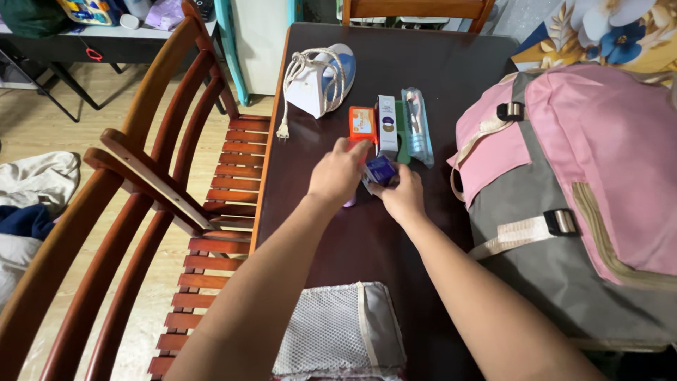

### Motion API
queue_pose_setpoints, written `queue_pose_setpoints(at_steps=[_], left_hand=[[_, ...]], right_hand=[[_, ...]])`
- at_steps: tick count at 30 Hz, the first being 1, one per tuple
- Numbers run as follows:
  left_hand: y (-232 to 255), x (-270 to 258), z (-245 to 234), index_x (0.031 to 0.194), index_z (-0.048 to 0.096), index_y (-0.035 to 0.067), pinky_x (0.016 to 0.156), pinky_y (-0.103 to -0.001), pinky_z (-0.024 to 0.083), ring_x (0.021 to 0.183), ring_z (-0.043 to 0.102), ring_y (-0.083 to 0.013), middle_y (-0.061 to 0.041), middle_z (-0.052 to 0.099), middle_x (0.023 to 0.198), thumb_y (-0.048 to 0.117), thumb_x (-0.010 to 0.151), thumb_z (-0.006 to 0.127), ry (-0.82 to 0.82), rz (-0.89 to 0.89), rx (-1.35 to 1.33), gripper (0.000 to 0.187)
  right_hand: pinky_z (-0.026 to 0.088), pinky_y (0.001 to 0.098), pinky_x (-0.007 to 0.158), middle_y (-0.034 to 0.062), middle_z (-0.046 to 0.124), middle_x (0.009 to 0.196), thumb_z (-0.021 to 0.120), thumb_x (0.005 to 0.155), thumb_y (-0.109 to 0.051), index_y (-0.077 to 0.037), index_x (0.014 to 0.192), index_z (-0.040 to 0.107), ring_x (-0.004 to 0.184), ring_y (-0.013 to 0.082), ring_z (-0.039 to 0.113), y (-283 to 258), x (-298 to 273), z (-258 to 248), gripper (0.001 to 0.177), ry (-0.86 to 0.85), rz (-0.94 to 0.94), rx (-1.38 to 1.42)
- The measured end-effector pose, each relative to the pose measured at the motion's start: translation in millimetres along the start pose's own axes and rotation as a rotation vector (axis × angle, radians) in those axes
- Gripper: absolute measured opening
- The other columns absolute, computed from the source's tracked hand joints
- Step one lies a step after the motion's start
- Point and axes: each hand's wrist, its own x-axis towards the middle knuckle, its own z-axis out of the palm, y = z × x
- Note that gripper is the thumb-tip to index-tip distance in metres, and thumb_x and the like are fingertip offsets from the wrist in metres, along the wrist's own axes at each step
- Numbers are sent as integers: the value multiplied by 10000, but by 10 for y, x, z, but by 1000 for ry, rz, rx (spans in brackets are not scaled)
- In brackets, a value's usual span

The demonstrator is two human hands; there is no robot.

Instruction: The person unpacks a pink duffel bag on a wooden table, removing a clothes iron and a toiletry kit. They then open the toiletry kit and take out various items, including a toothbrush, toothpaste, a comb, and small bottles, placing them on the table.

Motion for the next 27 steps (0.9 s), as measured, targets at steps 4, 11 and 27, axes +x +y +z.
queue_pose_setpoints(at_steps=[4,11,27], left_hand=[[-149,186,5,1474,447,224,813,-490,560,982,683,-407,-176,607,1220,125,858,726,-14,-64,-38,683],[-430,488,125,1371,490,114,928,-472,538,1133,661,-386,-154,648,1279,121,835,799,-23,-50,-112,618],[-475,560,41,1450,502,204,922,-484,525,1094,668,-383,-173,704,1153,55,833,752,-58,-75,-131,682]], right_hand=[[587,332,819,137,695,1138,872,689,-89,-73,1414,518,935,250,750,-69,111,84,807,-42,-42,147],[561,448,800,223,728,1042,858,766,-91,-37,1256,616,970,398,700,-206,247,50,549,1,-372,-155],[546,492,812,216,689,1031,703,860,-4,-39,1042,682,963,434,674,-223,609,16,187,-40,-499,-339]])
